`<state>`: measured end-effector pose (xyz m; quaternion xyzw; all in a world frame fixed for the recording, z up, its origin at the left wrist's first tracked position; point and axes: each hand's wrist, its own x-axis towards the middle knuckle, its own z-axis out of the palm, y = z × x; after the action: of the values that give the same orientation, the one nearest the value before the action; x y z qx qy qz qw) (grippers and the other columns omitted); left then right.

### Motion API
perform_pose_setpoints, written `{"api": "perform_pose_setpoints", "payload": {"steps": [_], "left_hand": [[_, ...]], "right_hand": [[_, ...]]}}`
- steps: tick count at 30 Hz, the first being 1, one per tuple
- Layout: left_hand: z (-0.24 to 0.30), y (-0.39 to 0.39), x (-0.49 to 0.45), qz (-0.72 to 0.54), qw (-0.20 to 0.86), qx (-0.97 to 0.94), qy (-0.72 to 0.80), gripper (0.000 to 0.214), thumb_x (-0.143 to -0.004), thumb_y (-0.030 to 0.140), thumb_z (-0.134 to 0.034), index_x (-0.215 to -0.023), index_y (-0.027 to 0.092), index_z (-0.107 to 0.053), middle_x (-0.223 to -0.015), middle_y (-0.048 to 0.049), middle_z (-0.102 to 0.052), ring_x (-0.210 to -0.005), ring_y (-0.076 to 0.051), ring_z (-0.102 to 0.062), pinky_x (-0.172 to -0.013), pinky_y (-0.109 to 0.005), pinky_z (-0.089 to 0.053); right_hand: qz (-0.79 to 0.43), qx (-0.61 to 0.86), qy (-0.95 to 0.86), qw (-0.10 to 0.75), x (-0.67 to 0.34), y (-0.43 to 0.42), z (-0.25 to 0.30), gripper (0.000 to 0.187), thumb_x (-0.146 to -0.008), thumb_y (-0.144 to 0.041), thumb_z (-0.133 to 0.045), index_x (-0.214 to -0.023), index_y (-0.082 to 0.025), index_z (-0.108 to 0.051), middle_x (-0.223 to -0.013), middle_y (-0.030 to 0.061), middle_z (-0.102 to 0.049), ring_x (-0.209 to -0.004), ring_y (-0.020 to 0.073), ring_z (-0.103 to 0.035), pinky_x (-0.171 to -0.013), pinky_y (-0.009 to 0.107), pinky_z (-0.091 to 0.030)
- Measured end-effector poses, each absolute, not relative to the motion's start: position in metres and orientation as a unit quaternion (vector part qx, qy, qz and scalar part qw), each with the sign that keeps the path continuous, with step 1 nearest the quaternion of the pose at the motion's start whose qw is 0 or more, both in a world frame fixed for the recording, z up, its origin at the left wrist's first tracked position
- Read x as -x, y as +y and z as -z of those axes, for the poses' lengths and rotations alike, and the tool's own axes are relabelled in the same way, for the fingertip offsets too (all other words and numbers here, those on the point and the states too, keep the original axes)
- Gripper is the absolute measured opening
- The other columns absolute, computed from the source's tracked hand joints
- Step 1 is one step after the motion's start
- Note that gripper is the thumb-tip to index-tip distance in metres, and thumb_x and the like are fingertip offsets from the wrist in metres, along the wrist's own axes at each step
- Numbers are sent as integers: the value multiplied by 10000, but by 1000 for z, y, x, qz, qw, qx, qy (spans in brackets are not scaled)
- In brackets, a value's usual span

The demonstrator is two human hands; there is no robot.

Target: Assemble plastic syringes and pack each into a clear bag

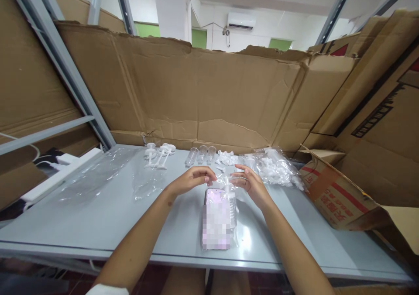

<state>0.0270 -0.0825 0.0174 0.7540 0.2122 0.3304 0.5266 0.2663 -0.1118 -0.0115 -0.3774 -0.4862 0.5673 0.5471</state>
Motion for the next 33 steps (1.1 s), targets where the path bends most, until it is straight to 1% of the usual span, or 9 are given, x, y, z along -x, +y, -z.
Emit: {"api": "perform_pose_setpoints", "payload": {"steps": [3, 9, 13, 16, 20, 23, 26, 29, 33], "left_hand": [[-14, -82, -31, -331, 523, -750, 234, 256, -810, 374, -494, -830, 158, -629, -768, -58, -584, -741, -163, -548, -721, -303, -440], [-3, -83, -42, -351, 492, -740, 296, 172, -703, 322, -623, -763, 173, -559, -802, -16, -530, -693, -119, -500, -607, -231, -429], [1, -81, -44, -374, 513, -717, 287, 236, -688, 282, -640, -890, 199, -551, -850, -11, -506, -724, -117, -496, -616, -225, -435], [3, -79, -45, -396, 533, -692, 282, 404, -676, 270, -663, -1050, 224, -521, -854, -9, -498, -746, -119, -505, -640, -229, -440], [3, -82, -49, -420, 606, -613, 283, 642, -696, 330, -655, -1261, 270, -355, -948, -39, -548, -792, -134, -559, -717, -284, -451], [6, -87, -54, -348, 693, -564, 283, 704, -723, 366, -633, -1323, 283, -273, -1092, -99, -570, -929, -186, -586, -781, -320, -420], [16, -89, -62, -294, 725, -543, 305, 616, -699, 360, -661, -1248, 230, -414, -1104, -122, -602, -921, -197, -605, -754, -295, -405], [25, -89, -69, -317, 712, -536, 325, 459, -662, 366, -691, -1061, 165, -584, -1003, -110, -653, -836, -185, -625, -727, -282, -415], [22, -90, -72, -376, 686, -527, 330, 393, -663, 387, -685, -977, 155, -638, -965, -97, -673, -797, -184, -631, -712, -279, -428]], "right_hand": [[-573, 405, -469, 535, -265, -111, 12, 385, -739, -515, -564, -940, -193, -628, -835, 64, -672, -743, 195, -654, -754, 364, -480], [-546, 432, -463, 549, -266, -109, 18, 350, -595, -331, -748, -902, -212, -630, -711, 2, -673, -716, 179, -637, -751, 359, -471], [-542, 422, -458, 565, -268, -108, 19, 333, -590, -318, -753, -878, -212, -625, -671, -11, -669, -699, 188, -652, -730, 358, -475], [-535, 431, -451, 569, -270, -108, 17, 324, -593, -315, -750, -871, -211, -619, -679, -5, -672, -689, 196, -661, -655, 321, -478], [-520, 442, -432, 590, -273, -109, 11, 328, -578, -311, -760, -858, -214, -618, -684, -8, -665, -693, 197, -660, -616, 294, -466], [-512, 440, -419, 607, -276, -109, 9, 322, -579, -306, -761, -854, -216, -618, -706, -9, -664, -683, 186, -657, -617, 290, -466], [-512, 429, -419, 615, -277, -109, 9, 305, -592, -297, -756, -851, -215, -618, -723, -10, -661, -682, 175, -655, -625, 283, -471], [-515, 417, -419, 621, -277, -110, 8, 309, -611, -297, -746, -875, -217, -607, -733, -8, -663, -711, 182, -657, -671, 296, -481], [-530, 389, -415, 629, -276, -111, 5, 317, -670, -330, -704, -952, -237, -592, -846, 18, -672, -853, 194, -640, -792, 320, -463]]}}
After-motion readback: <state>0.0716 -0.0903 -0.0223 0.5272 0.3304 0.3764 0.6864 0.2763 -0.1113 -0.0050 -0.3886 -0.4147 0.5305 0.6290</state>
